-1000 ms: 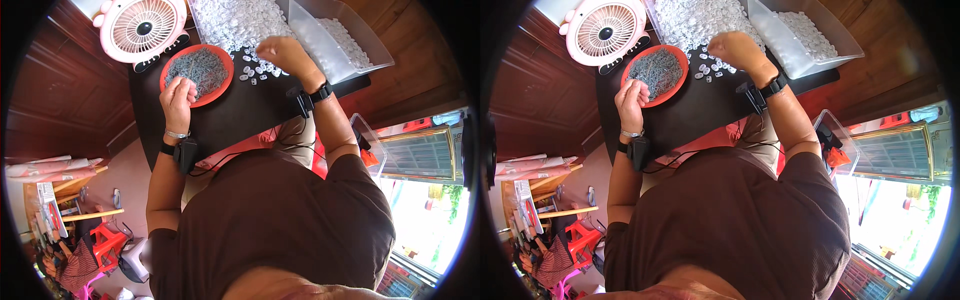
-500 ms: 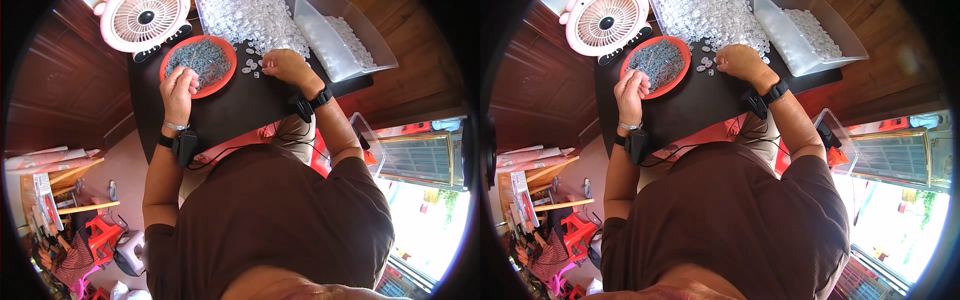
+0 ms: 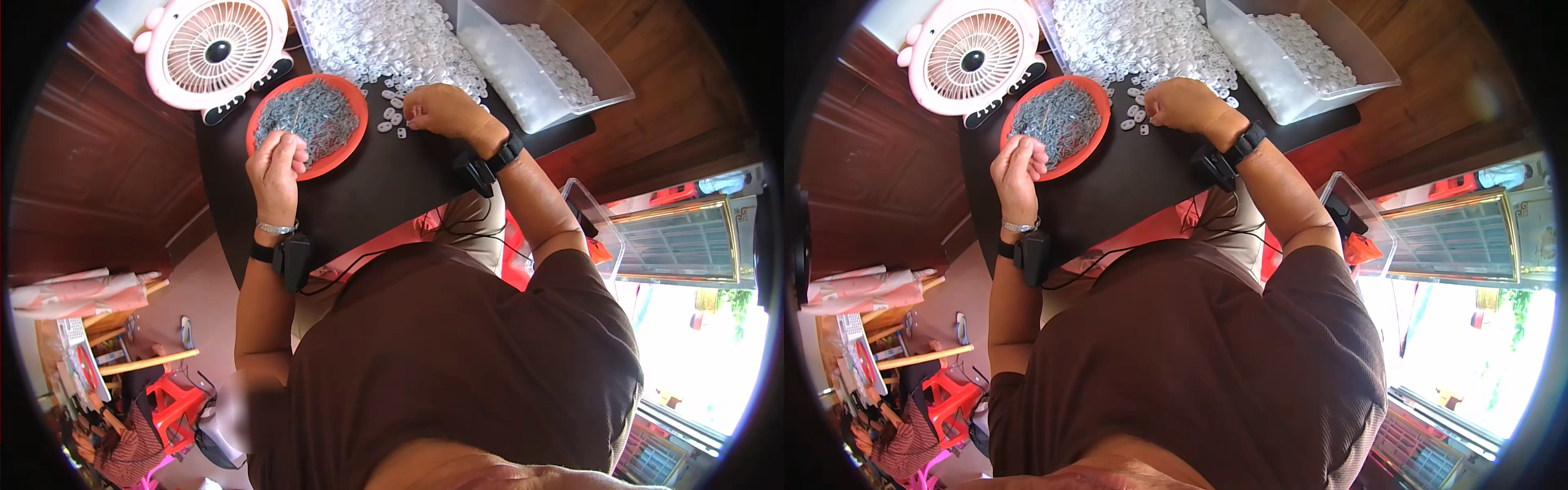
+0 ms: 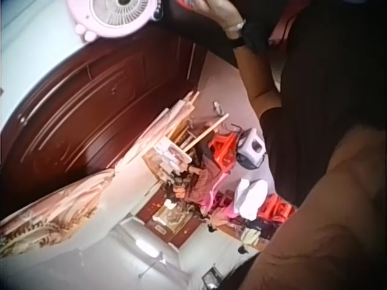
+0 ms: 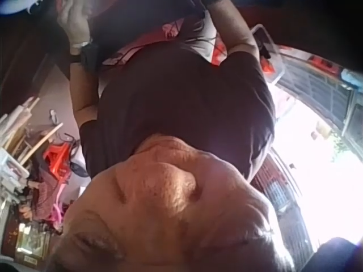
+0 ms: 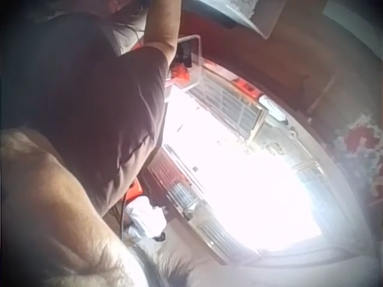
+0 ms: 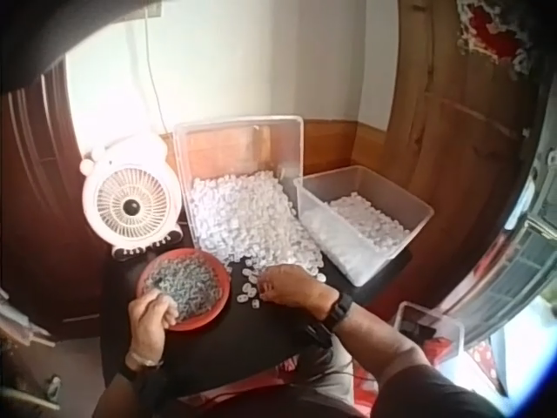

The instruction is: Assembling small plastic components by hand at a workbench.

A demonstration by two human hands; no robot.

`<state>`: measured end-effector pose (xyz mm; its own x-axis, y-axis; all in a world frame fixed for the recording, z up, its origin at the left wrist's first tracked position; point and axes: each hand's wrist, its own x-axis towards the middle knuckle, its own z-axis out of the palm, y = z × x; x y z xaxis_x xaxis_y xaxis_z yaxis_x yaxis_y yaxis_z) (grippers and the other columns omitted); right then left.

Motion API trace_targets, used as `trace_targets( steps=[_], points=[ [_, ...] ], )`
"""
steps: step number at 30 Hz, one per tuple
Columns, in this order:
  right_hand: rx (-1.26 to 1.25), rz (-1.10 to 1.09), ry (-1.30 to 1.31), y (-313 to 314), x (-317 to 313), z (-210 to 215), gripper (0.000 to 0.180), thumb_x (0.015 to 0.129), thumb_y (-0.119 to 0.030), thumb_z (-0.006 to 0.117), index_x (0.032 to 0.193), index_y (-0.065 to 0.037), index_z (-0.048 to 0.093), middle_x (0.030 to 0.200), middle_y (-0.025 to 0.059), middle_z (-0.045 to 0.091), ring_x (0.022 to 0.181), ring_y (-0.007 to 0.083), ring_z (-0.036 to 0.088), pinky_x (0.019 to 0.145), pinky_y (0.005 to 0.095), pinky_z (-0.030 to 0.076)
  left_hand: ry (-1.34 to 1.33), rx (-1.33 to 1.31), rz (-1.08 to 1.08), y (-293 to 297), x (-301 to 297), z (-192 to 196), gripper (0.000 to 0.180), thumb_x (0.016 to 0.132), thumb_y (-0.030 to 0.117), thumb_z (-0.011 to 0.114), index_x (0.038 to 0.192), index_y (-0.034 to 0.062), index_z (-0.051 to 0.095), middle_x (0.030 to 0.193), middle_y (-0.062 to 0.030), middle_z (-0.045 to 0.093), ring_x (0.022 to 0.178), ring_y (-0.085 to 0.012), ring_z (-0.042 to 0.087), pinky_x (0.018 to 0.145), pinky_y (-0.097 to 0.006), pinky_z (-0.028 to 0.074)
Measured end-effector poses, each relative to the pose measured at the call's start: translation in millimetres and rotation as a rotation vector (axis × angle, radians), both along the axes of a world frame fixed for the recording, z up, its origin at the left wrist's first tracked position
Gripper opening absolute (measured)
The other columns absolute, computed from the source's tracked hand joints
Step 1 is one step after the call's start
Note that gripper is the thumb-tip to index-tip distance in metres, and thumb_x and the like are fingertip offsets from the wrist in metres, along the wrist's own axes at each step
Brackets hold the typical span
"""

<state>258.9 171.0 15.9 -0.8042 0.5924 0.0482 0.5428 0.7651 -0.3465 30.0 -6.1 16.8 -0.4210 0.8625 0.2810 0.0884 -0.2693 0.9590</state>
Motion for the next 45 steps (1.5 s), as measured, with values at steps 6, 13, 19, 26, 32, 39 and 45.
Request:
trace_targets(
  steps=[6,13,19,26,32,39,45],
  points=[
    [0.02,0.007,0.027,2,-1,-7,0.014,0.072,-0.02,0.063,0.081,-0.01,0.064,0.08,0.0063,0.063,0.078,0.0253,0.061,0.071,0.0361,0.048,0.022,-0.024,0.001,-1,-1,-1,0.021,0.091,0.015,0.05,0.077,0.0009,0.057,0.069,-0.0009,0.055,0.058,-0.0054,0.047,0.051,-0.019,0.038],
    [-0.054,-0.013,0.032,1,-1,1,0.015,0.07,-0.02,0.066,0.084,-0.015,0.065,0.08,0.0044,0.065,0.081,0.0259,0.062,0.068,0.0371,0.048,0.044,-0.047,0.021,0,1,1,0.024,0.091,0.018,0.05,0.074,0.0018,0.057,0.067,-0.0008,0.054,0.055,-0.0055,0.045,0.05,-0.019,0.036],
    [-0.069,0.035,-0.018,6,-4,2,0.02,0.072,-0.02,0.066,0.089,-0.012,0.065,0.082,0.0056,0.065,0.081,0.024,0.063,0.071,0.0358,0.048,0.031,-0.013,0.019,-2,2,1,0.024,0.091,0.018,0.05,0.075,0.0017,0.057,0.066,-0.0007,0.054,0.054,-0.0054,0.046,0.049,-0.019,0.036],
    [-0.122,0.036,0.04,6,-4,2,0.017,0.071,-0.018,0.066,0.085,-0.009,0.065,0.079,0.007,0.064,0.076,0.0221,0.062,0.07,0.0329,0.048,0.013,-0.024,0.015,-1,-1,-1,0.021,0.091,0.014,0.051,0.077,0.0002,0.059,0.07,-0.002,0.057,0.058,-0.0056,0.049,0.051,-0.019,0.039],
    [-0.108,0.022,0.058,10,-3,-2,0.018,0.072,-0.019,0.067,0.087,-0.01,0.066,0.08,0.0073,0.065,0.078,0.0242,0.063,0.07,0.035,0.049,0.031,0.002,0.016,-1,-2,-4,0.022,0.091,0.015,0.051,0.077,-0.0005,0.059,0.071,-0.0021,0.058,0.058,-0.0056,0.05,0.051,-0.019,0.039],
    [-0.075,0.045,0.056,10,-6,-1,0.02,0.073,-0.018,0.067,0.089,-0.006,0.065,0.079,0.0099,0.065,0.075,0.025,0.063,0.068,0.0343,0.049,0.021,-0.011,0.039,-2,-2,-3,0.023,0.091,0.016,0.051,0.077,0.0002,0.059,0.071,-0.0013,0.058,0.059,-0.0055,0.05,0.052,-0.02,0.04],
    [-0.11,0.027,0.118,6,-14,5,0.017,0.076,-0.017,0.067,0.088,-0.005,0.064,0.079,0.0079,0.066,0.072,0.0186,0.062,0.067,0.0307,0.048,0.015,-0.02,0.02,-1,-1,-1,0.022,0.091,0.016,0.051,0.077,-0.0001,0.058,0.07,-0.0013,0.058,0.058,-0.0054,0.05,0.052,-0.02,0.04]
  ],
)
